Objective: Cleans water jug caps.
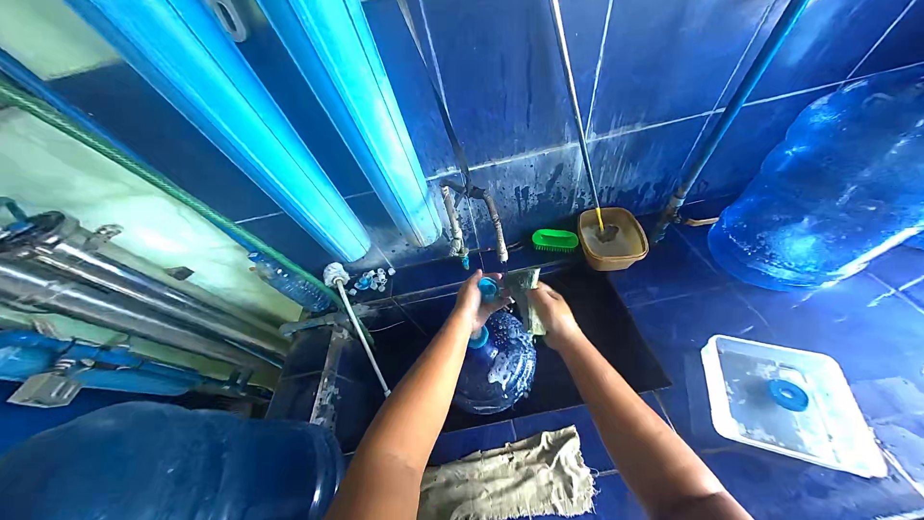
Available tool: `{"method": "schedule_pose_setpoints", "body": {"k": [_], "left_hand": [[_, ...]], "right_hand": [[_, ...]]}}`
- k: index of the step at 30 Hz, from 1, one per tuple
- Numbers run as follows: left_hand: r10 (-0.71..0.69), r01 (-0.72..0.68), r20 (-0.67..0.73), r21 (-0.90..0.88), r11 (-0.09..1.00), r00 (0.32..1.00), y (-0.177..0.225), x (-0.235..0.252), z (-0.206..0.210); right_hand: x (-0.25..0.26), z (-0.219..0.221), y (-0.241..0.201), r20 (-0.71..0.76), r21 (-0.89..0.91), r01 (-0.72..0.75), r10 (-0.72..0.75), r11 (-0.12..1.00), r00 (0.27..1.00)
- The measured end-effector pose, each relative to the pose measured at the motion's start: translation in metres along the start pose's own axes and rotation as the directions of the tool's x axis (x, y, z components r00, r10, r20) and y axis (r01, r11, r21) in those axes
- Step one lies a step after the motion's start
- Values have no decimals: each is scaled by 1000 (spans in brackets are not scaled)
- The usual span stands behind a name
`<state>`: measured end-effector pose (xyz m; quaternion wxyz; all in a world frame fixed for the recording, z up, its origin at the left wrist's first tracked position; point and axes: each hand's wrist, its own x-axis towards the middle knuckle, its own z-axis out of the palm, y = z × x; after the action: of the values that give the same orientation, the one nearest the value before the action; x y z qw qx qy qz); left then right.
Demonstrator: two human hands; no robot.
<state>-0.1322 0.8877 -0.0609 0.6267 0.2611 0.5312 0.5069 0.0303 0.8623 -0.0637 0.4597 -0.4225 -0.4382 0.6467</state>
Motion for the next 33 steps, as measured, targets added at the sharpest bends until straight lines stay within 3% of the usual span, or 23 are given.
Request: {"method": "schedule_pose_setpoints", "body": {"k": [2, 4, 6, 8, 10, 12, 15, 17, 19, 22, 24, 27, 29, 31, 33], "left_hand": [[-107, 107, 17, 19, 994, 994, 2, 4, 3], [-153, 153, -2, 44, 987, 988, -2, 13, 10], [-207, 210, -65, 37, 977, 976, -1, 28, 9], [-227, 238, -98, 118, 964, 969, 7, 39, 7], [-215, 220, -47, 167, 961, 975, 13, 52, 2], [-220, 213, 7, 237, 948, 975, 14, 62, 2], [-166, 156, -13, 419, 894, 986, 9, 64, 10], [-118, 115, -29, 536, 836, 993, 5, 63, 13], [-35, 20, 11, 650, 759, 999, 1, 63, 15], [16, -165, 202, 747, 644, 979, -7, 72, 15], [-49, -233, 325, 767, 598, 944, -5, 67, 25], [-51, -223, 281, 847, 483, 958, -10, 72, 27], [-23, -274, 304, 885, 376, 952, -17, 84, 20], [-22, -308, 352, 848, 431, 936, -19, 85, 13], [-26, -252, 339, 745, 617, 940, -18, 82, 4]], "right_hand": [[20, -3, -9, 22, -463, 42, -36, 885, 999], [32, 7, -1, 131, -722, 152, -82, 675, 988], [41, 7, 18, 289, -771, 378, -246, 512, 925], [54, -11, 40, 430, -673, 594, -419, 442, 799], [62, -25, 51, 383, -584, 607, -476, 539, 791], [67, -30, 50, 290, -553, 484, -388, 678, 875], [75, -26, 52, 273, -548, 348, -230, 761, 934], [78, -20, 54, 226, -456, 183, -86, 871, 970], [78, -12, 60, 149, -217, -47, 81, 975, 985], [74, -3, 71, 108, 132, -305, 293, 943, 950], [68, 6, 75, 58, 153, -348, 343, 925, 937], [67, 7, 82, -30, 158, -335, 343, 929, 939], [71, 1, 84, 6, 190, -342, 347, 920, 938], [75, -12, 87, 123, 224, -341, 320, 913, 939], [74, -27, 86, 254, 108, -297, 263, 949, 931]]}}
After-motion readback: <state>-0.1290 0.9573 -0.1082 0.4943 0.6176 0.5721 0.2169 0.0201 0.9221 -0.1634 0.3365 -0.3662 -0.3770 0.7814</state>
